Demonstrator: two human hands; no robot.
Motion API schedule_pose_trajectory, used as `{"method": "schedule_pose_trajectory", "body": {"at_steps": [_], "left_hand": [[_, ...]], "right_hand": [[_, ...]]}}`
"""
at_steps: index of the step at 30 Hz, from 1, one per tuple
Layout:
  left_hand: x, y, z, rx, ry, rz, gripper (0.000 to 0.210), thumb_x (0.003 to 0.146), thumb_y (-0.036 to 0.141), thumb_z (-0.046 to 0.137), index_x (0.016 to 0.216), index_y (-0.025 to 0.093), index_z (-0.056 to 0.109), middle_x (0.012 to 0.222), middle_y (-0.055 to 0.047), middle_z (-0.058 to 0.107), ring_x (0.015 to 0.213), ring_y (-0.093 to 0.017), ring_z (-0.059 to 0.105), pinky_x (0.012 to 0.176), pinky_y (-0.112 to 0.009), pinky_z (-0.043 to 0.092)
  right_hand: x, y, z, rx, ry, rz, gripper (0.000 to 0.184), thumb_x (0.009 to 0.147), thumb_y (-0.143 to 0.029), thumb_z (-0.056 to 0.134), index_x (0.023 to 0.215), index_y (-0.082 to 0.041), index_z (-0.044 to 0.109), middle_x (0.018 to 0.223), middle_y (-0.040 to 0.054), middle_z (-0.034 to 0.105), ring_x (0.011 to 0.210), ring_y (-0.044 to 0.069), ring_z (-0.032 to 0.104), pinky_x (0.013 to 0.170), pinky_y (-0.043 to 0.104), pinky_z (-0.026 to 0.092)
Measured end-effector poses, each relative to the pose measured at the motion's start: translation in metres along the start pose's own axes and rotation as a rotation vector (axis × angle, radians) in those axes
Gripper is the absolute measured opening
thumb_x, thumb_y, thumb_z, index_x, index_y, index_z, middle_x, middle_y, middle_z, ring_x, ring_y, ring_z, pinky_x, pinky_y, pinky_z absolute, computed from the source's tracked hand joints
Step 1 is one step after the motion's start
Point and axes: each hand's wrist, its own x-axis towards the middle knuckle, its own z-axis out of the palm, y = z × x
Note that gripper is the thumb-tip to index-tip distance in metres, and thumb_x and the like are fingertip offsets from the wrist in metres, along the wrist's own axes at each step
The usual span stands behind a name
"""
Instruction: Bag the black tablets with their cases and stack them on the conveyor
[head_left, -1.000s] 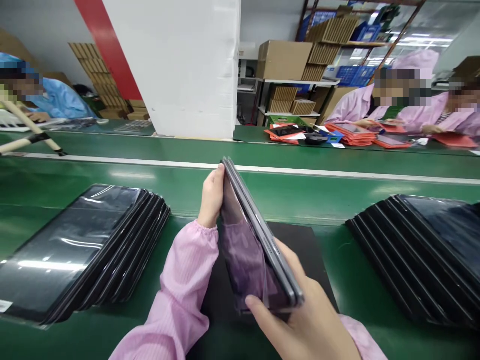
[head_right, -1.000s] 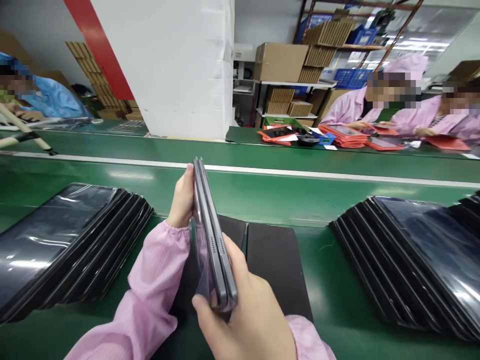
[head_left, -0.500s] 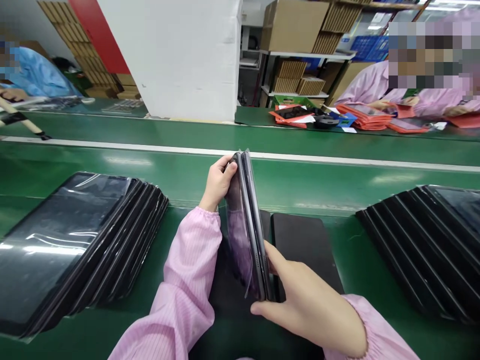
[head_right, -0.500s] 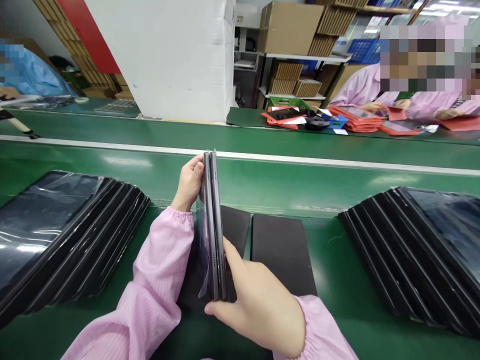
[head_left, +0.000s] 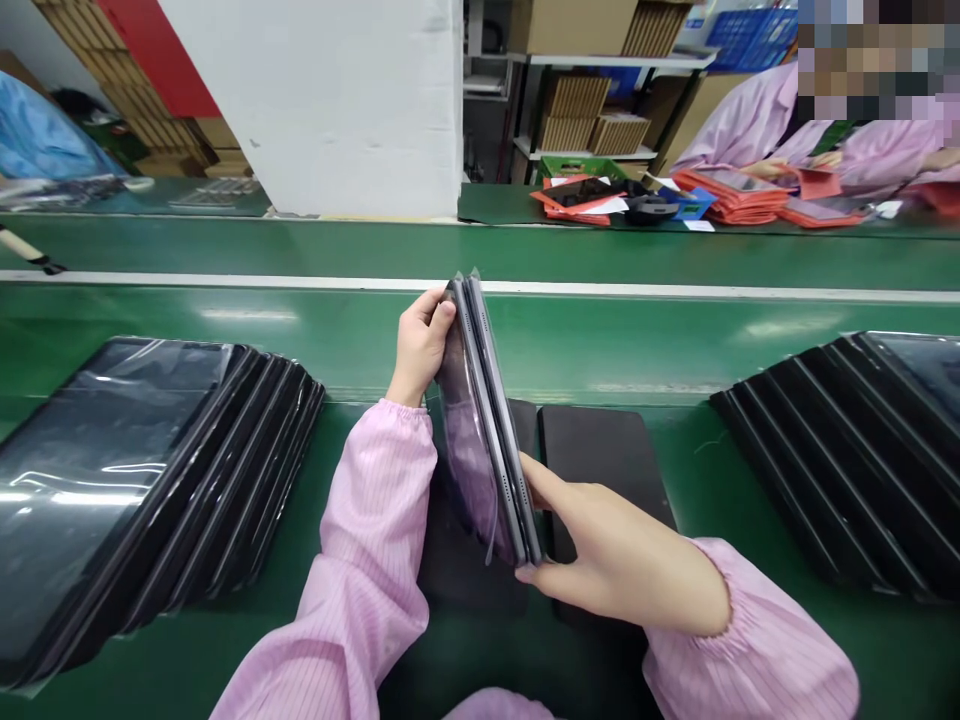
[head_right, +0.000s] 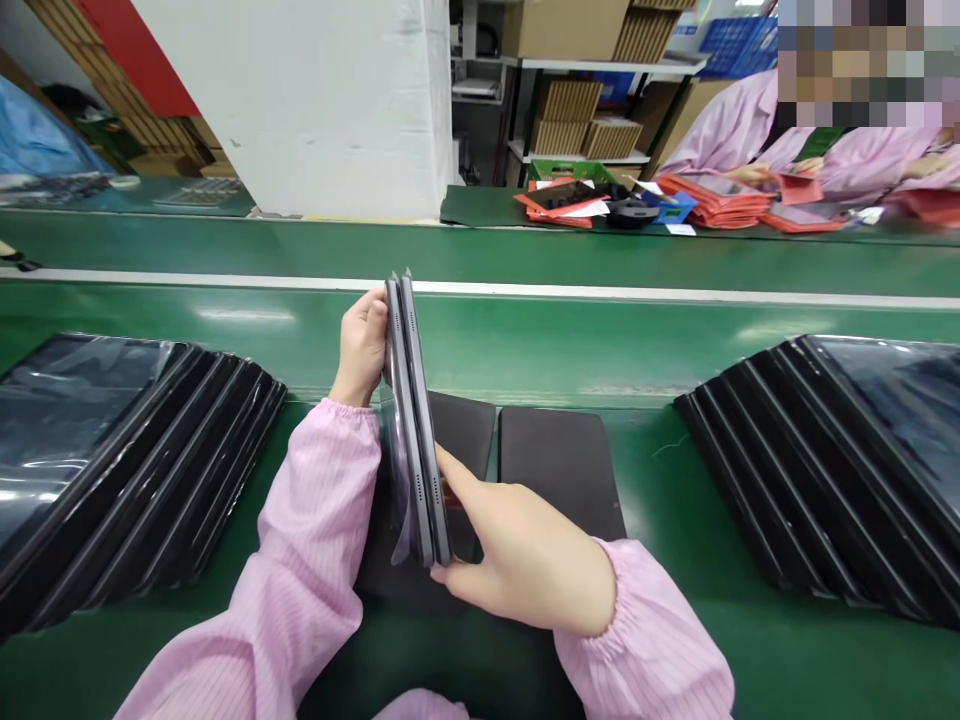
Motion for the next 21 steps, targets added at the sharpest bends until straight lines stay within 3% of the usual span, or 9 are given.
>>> {"method": "schedule_pose_trajectory", "body": {"at_steps": [7,11,21], "left_hand": [[0.001,-0.010,-0.001,-0.076,0.055,0.033,0.057,0.074,0.073,0.064,0.097,0.022,0.061,0.089,-0.003,0.064,0.081,-0.017,0.064,0.075,-0.027,0.050],[0.000,-0.006,-0.001,-0.074,0.034,0.016,0.059,0.074,0.076,0.060,0.094,0.021,0.061,0.085,-0.004,0.064,0.081,-0.018,0.064,0.076,-0.028,0.051],[-0.001,0.000,0.003,-0.012,0.043,0.011,0.063,0.074,0.079,0.056,0.097,0.021,0.065,0.092,-0.006,0.067,0.091,-0.022,0.065,0.081,-0.030,0.050]], "right_hand": [[0.002,0.000,-0.002,0.032,0.004,-0.048,0.084,0.077,-0.003,0.066,0.150,-0.025,0.030,0.100,-0.0028,0.073,0.092,0.020,0.070,0.074,0.027,0.054],[-0.001,0.000,-0.006,0.077,0.011,-0.061,0.076,0.079,-0.003,0.063,0.147,-0.027,0.038,0.107,-0.0020,0.073,0.095,0.020,0.071,0.081,0.029,0.055],[-0.004,0.002,-0.004,0.033,0.028,-0.021,0.081,0.077,-0.007,0.070,0.147,-0.029,0.037,0.101,-0.0038,0.074,0.091,0.020,0.072,0.084,0.030,0.057]]}}
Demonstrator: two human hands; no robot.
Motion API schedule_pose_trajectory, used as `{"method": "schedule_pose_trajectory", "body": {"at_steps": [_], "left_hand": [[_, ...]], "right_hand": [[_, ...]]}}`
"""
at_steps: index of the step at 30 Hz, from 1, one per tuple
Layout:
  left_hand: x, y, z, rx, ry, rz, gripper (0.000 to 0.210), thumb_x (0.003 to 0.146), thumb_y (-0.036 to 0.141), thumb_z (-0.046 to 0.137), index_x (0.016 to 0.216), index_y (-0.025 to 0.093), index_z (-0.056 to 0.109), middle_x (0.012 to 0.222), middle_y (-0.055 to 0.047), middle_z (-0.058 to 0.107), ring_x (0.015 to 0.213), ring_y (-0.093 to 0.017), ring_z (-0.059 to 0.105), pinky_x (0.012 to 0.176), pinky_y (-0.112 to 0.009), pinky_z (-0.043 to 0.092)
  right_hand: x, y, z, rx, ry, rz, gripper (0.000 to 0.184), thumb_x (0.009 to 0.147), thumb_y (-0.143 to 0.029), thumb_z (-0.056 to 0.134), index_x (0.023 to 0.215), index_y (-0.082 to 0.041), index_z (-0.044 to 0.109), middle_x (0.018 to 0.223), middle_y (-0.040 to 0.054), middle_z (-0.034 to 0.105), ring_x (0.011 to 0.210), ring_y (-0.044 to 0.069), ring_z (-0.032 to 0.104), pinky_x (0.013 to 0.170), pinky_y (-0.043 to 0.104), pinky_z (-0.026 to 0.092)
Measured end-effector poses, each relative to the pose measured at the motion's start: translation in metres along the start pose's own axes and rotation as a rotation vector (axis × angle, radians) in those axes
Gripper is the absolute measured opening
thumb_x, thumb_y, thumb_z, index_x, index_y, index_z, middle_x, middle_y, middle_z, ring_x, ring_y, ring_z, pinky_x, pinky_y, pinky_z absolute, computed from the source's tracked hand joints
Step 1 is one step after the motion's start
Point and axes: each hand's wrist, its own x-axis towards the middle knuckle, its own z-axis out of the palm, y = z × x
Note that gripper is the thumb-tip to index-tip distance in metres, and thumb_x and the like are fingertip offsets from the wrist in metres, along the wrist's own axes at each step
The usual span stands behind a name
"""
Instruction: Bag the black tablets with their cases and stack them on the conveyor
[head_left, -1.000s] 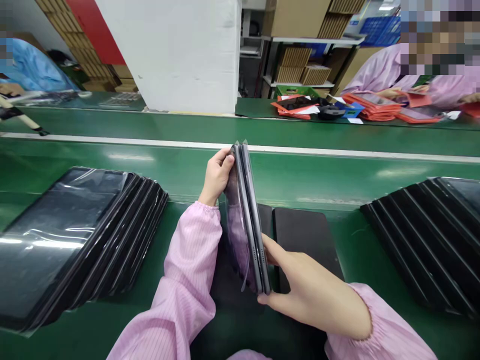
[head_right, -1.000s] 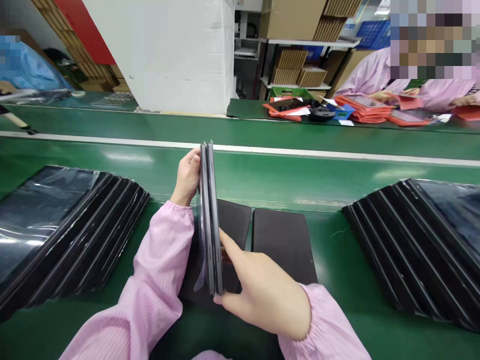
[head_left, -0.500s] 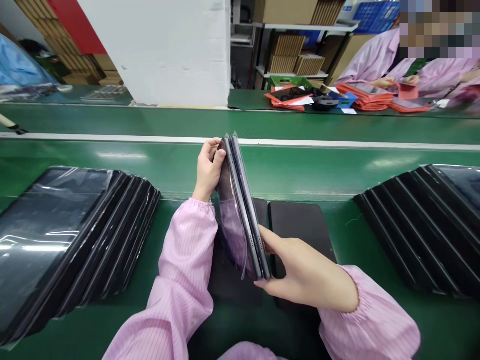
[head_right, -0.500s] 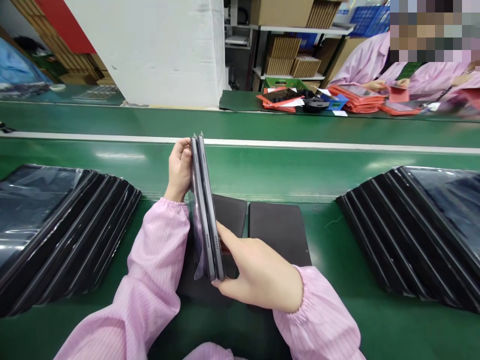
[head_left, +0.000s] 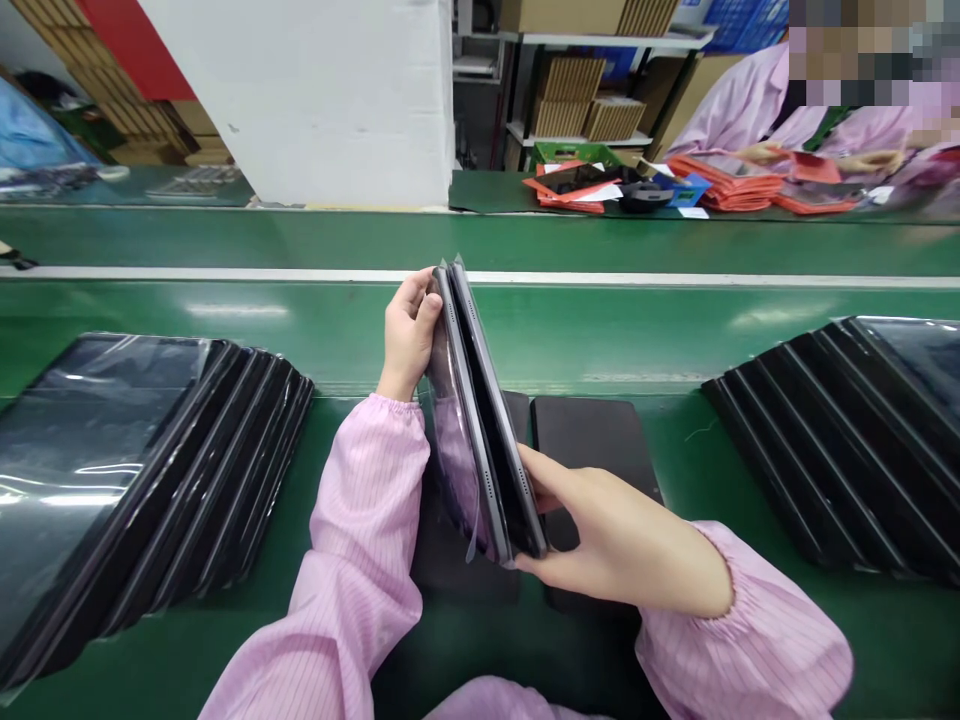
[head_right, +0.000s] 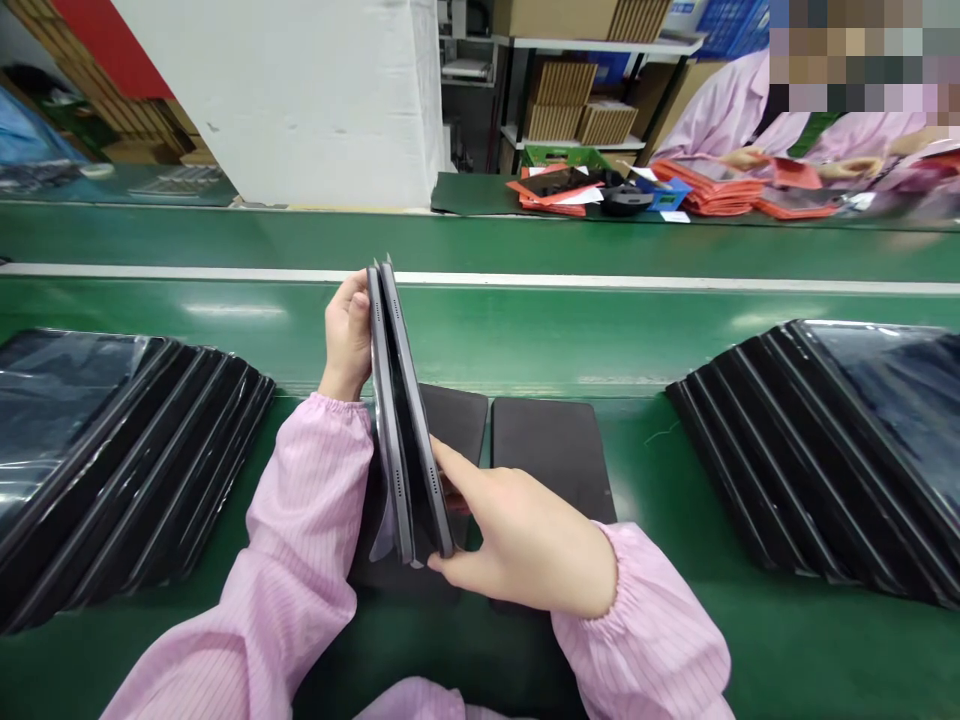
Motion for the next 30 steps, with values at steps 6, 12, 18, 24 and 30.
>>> {"method": "schedule_pose_trajectory", "body": {"at_steps": [6,12,18,24,30], "left_hand": [[0.001,-0.003,0.000,0.085,-0.021,0.046,0.058,0.077,0.077,0.056,0.085,0.021,0.066,0.075,-0.001,0.061,0.072,-0.017,0.058,0.070,-0.028,0.047],[0.001,0.001,0.001,0.096,-0.017,0.046,0.058,0.075,0.078,0.056,0.084,0.022,0.065,0.074,-0.001,0.059,0.072,-0.018,0.057,0.070,-0.029,0.046],[0.000,-0.007,0.001,-0.026,-0.006,-0.022,0.062,0.073,0.082,0.053,0.080,0.022,0.063,0.076,-0.003,0.061,0.075,-0.018,0.059,0.073,-0.029,0.048],[0.000,-0.016,-0.002,-0.076,0.015,-0.041,0.067,0.072,0.085,0.051,0.089,0.021,0.066,0.078,-0.003,0.063,0.073,-0.017,0.060,0.073,-0.030,0.050],[0.000,-0.017,-0.001,-0.074,0.012,-0.050,0.070,0.072,0.087,0.046,0.090,0.022,0.066,0.077,-0.003,0.061,0.073,-0.017,0.058,0.073,-0.031,0.049]], "right_hand": [[0.002,0.001,0.001,0.045,-0.030,-0.014,0.081,0.076,-0.004,0.068,0.147,-0.026,0.036,0.096,-0.0038,0.073,0.088,0.018,0.072,0.085,0.029,0.057],[0.003,-0.001,-0.002,0.062,-0.061,-0.005,0.087,0.076,-0.002,0.069,0.151,-0.027,0.031,0.104,-0.0010,0.074,0.097,0.021,0.071,0.089,0.034,0.057],[0.006,0.004,0.000,0.216,-0.080,-0.115,0.089,0.078,-0.010,0.075,0.153,-0.026,0.030,0.131,0.0050,0.065,0.112,0.021,0.067,0.102,0.037,0.052],[0.013,0.005,0.016,0.281,0.021,-0.025,0.083,0.080,-0.025,0.075,0.152,-0.016,0.036,0.128,0.0133,0.066,0.101,0.026,0.072,0.088,0.040,0.060],[0.013,-0.002,0.021,0.321,0.016,0.010,0.063,0.094,-0.026,0.057,0.152,-0.017,0.037,0.094,0.0043,0.077,0.082,0.022,0.075,0.080,0.036,0.062]]}}
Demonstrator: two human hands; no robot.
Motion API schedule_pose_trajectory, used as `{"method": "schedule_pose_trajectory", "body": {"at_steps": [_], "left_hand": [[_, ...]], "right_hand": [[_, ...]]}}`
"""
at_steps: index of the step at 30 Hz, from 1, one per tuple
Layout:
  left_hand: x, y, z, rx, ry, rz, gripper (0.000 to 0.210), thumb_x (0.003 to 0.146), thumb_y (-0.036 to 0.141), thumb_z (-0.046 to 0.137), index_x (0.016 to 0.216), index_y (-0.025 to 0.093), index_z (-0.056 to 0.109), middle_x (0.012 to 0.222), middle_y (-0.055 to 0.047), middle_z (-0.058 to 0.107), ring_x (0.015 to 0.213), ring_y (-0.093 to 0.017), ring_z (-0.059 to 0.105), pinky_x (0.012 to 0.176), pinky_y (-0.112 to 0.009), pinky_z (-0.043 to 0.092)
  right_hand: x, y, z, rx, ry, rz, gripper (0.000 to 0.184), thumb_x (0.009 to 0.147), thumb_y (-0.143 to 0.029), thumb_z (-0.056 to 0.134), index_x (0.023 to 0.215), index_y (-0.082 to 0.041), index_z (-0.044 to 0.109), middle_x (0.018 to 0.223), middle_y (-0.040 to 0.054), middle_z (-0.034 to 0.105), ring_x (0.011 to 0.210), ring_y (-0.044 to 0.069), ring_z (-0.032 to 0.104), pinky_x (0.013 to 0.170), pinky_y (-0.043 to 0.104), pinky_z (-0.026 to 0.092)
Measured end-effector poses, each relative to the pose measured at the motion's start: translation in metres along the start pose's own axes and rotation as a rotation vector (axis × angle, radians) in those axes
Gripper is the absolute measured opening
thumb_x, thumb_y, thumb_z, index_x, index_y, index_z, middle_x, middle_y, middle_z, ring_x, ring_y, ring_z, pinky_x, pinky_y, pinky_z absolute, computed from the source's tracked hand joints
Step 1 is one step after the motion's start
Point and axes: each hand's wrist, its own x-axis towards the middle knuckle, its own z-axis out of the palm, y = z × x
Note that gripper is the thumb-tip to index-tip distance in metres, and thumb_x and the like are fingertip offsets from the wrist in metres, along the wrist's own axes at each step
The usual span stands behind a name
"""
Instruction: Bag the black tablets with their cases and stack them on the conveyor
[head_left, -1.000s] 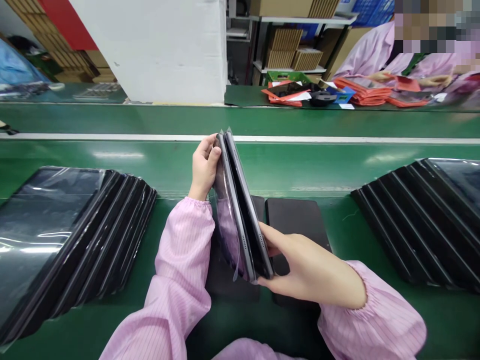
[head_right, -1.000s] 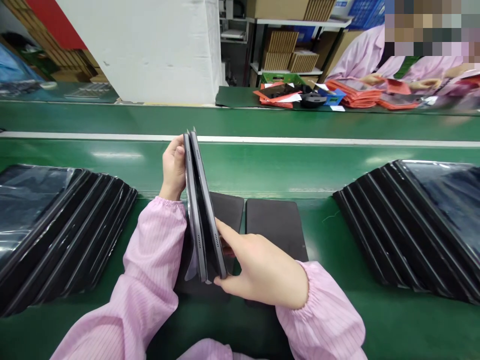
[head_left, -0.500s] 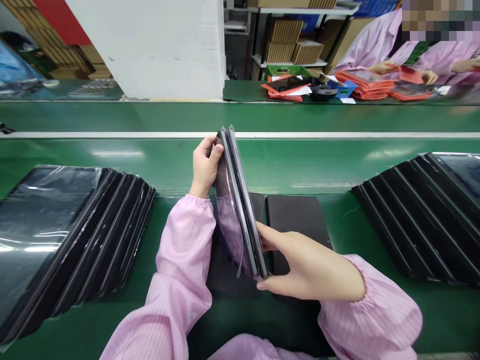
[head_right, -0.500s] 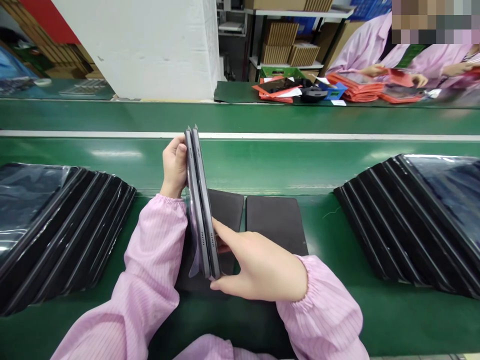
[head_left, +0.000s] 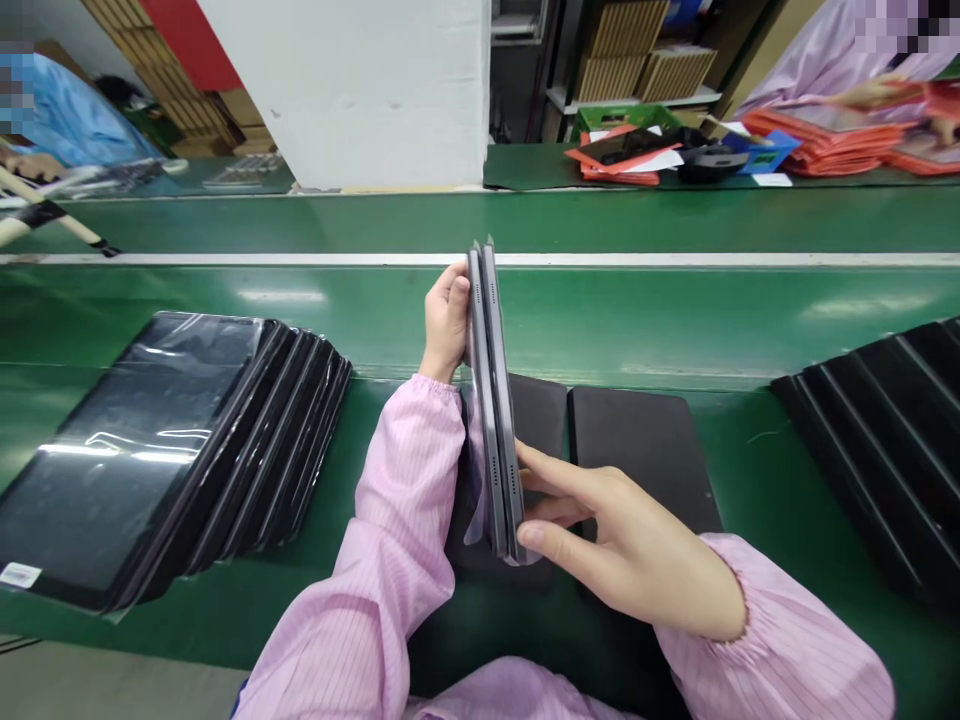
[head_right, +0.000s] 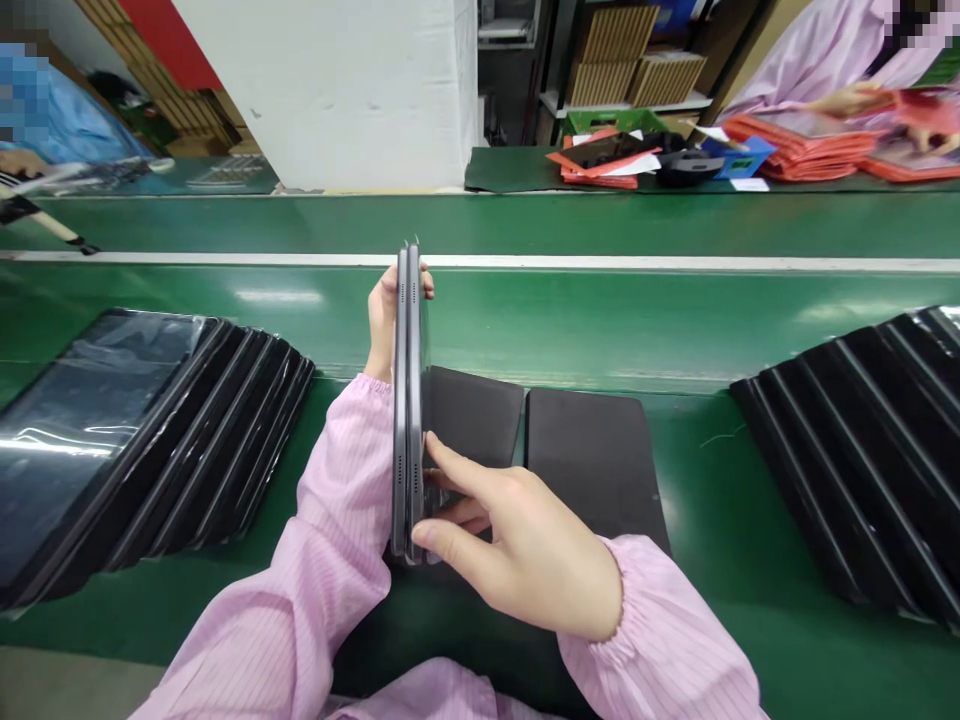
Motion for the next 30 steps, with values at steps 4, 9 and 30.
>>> {"method": "schedule_pose_trajectory", "body": {"at_steps": [4,9,30], "left_hand": [[0.000,-0.001,0.000,0.011,-0.005,-0.013,0.070,0.073,0.086,0.046,0.091,0.021,0.065,0.079,-0.004,0.061,0.075,-0.019,0.060,0.073,-0.033,0.049],[0.000,-0.004,-0.002,0.001,-0.002,-0.024,0.069,0.073,0.086,0.047,0.089,0.021,0.064,0.078,-0.004,0.061,0.075,-0.018,0.060,0.073,-0.032,0.049],[-0.002,-0.010,-0.003,-0.073,0.048,-0.075,0.065,0.072,0.083,0.053,0.086,0.020,0.065,0.075,-0.002,0.062,0.070,-0.015,0.060,0.067,-0.028,0.050]], "right_hand": [[-0.002,-0.003,-0.004,-0.132,0.003,-0.011,0.055,0.099,-0.024,0.046,0.153,-0.019,0.036,0.077,0.0010,0.076,0.080,0.022,0.074,0.082,0.037,0.060],[-0.002,-0.003,-0.004,-0.112,-0.027,-0.038,0.060,0.095,-0.020,0.045,0.154,-0.018,0.033,0.084,0.0022,0.076,0.081,0.022,0.074,0.083,0.038,0.060],[-0.001,-0.002,0.015,-0.084,0.161,-0.014,0.070,0.085,-0.028,0.058,0.151,-0.015,0.038,0.120,0.0114,0.071,0.101,0.027,0.072,0.091,0.041,0.058]]}}
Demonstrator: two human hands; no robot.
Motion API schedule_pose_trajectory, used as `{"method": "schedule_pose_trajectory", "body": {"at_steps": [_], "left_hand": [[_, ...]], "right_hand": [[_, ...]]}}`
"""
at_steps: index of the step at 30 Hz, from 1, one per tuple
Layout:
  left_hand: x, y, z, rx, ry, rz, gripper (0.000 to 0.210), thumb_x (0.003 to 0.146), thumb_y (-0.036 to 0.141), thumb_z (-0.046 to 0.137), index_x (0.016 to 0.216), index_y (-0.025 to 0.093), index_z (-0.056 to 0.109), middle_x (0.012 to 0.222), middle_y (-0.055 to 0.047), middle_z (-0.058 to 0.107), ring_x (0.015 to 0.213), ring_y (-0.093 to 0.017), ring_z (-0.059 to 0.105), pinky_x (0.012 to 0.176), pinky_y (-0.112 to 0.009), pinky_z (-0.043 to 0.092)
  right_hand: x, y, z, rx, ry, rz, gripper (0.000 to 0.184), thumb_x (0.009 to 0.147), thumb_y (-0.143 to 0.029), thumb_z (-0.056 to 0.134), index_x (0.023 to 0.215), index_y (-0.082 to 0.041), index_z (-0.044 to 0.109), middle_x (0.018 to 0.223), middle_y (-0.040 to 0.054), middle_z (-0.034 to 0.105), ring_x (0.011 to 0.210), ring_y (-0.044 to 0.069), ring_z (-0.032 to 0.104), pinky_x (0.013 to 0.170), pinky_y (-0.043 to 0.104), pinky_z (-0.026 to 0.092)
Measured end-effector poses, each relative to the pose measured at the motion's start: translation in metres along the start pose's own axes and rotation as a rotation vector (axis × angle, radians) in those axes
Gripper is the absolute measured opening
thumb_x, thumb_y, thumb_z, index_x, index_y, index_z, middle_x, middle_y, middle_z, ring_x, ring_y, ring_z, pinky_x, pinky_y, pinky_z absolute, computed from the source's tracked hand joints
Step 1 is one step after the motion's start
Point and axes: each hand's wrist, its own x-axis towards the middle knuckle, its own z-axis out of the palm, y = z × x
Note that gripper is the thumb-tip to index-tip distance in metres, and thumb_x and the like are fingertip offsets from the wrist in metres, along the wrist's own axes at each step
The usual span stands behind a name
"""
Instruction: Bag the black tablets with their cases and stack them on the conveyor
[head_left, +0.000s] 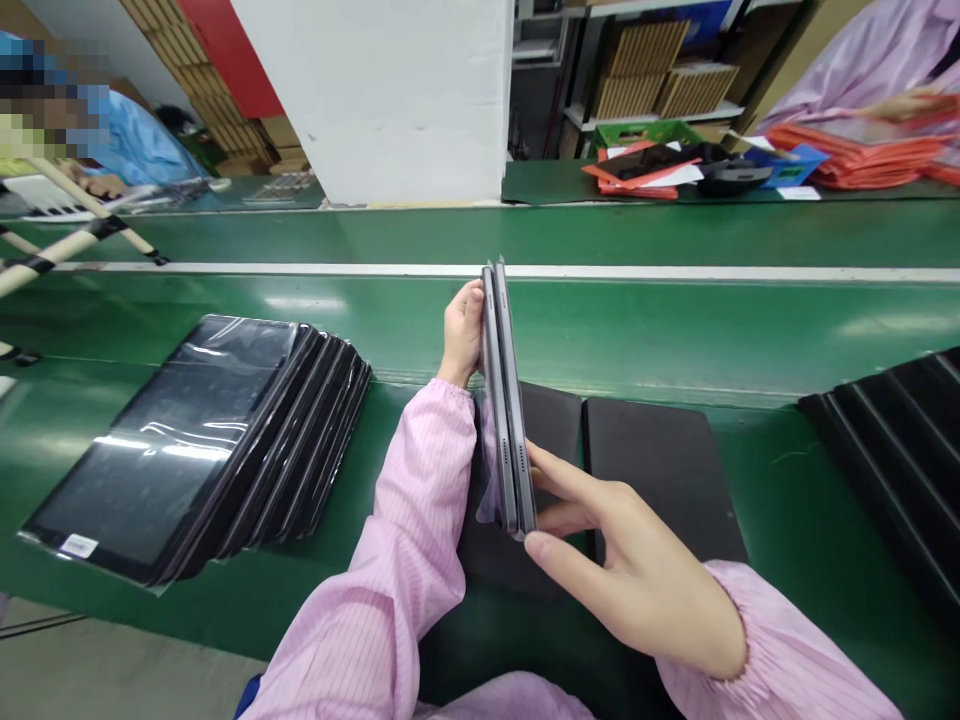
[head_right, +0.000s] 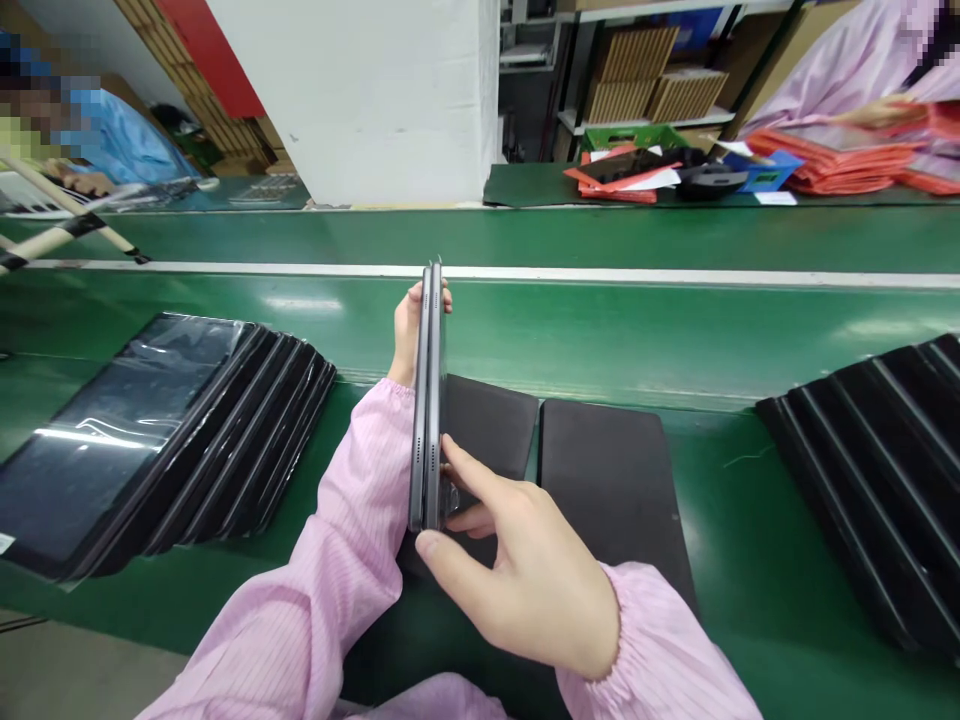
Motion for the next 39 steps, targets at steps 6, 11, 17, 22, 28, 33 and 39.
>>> {"method": "schedule_pose_trajectory", "body": {"at_steps": [6,11,17,22,28,33,39], "left_hand": [[0.001,-0.004,0.000,-0.058,0.009,-0.010,0.062,0.072,0.079,0.058,0.085,0.019,0.068,0.074,-0.001,0.063,0.068,-0.014,0.057,0.069,-0.027,0.049],[0.002,-0.007,0.000,-0.067,0.020,-0.029,0.062,0.072,0.079,0.059,0.085,0.019,0.067,0.074,-0.001,0.063,0.068,-0.014,0.056,0.067,-0.026,0.047],[0.002,-0.008,0.001,-0.072,0.024,-0.029,0.062,0.072,0.078,0.060,0.085,0.018,0.067,0.075,-0.002,0.063,0.068,-0.014,0.057,0.067,-0.026,0.046],[0.001,-0.007,0.001,-0.064,0.013,-0.015,0.060,0.074,0.077,0.059,0.085,0.018,0.067,0.075,-0.002,0.063,0.067,-0.014,0.056,0.066,-0.027,0.046],[0.000,-0.007,0.001,-0.052,0.006,-0.015,0.059,0.076,0.076,0.057,0.085,0.019,0.066,0.075,-0.002,0.062,0.068,-0.015,0.055,0.066,-0.027,0.046],[0.000,-0.007,0.002,-0.048,0.016,-0.018,0.060,0.075,0.077,0.057,0.084,0.019,0.066,0.075,-0.002,0.062,0.067,-0.014,0.055,0.065,-0.026,0.046],[-0.001,-0.007,0.003,-0.042,0.016,-0.028,0.060,0.073,0.078,0.058,0.082,0.019,0.066,0.074,-0.002,0.063,0.064,-0.014,0.055,0.063,-0.027,0.045]], "right_hand": [[0.001,0.000,0.000,-0.001,-0.015,0.000,0.071,0.085,-0.020,0.055,0.152,-0.012,0.035,0.099,0.0082,0.078,0.093,0.024,0.075,0.088,0.037,0.059],[0.000,0.000,0.002,-0.009,0.022,0.007,0.078,0.078,-0.016,0.059,0.152,-0.018,0.036,0.127,0.0106,0.068,0.082,0.020,0.076,0.082,0.033,0.061],[-0.001,0.002,0.002,-0.035,0.032,0.000,0.080,0.075,-0.016,0.060,0.152,-0.020,0.037,0.130,0.0098,0.066,0.082,0.019,0.075,0.082,0.034,0.062],[0.000,0.000,-0.001,-0.034,-0.001,0.032,0.081,0.076,-0.017,0.058,0.153,-0.017,0.034,0.131,0.0124,0.065,0.080,0.020,0.075,0.080,0.035,0.061],[0.002,-0.002,0.001,-0.007,-0.015,0.015,0.078,0.078,-0.016,0.054,0.153,-0.012,0.035,0.112,0.0119,0.074,0.073,0.021,0.075,0.076,0.035,0.060],[0.003,0.000,0.005,0.018,0.064,0.043,0.068,0.082,-0.024,0.057,0.148,-0.010,0.045,0.100,0.0087,0.077,0.075,0.023,0.075,0.074,0.034,0.060],[0.004,0.004,0.018,-0.095,0.261,0.029,0.052,0.095,-0.038,0.047,0.138,-0.012,0.058,0.063,0.0008,0.070,0.053,0.020,0.064,0.056,0.031,0.054]]}}
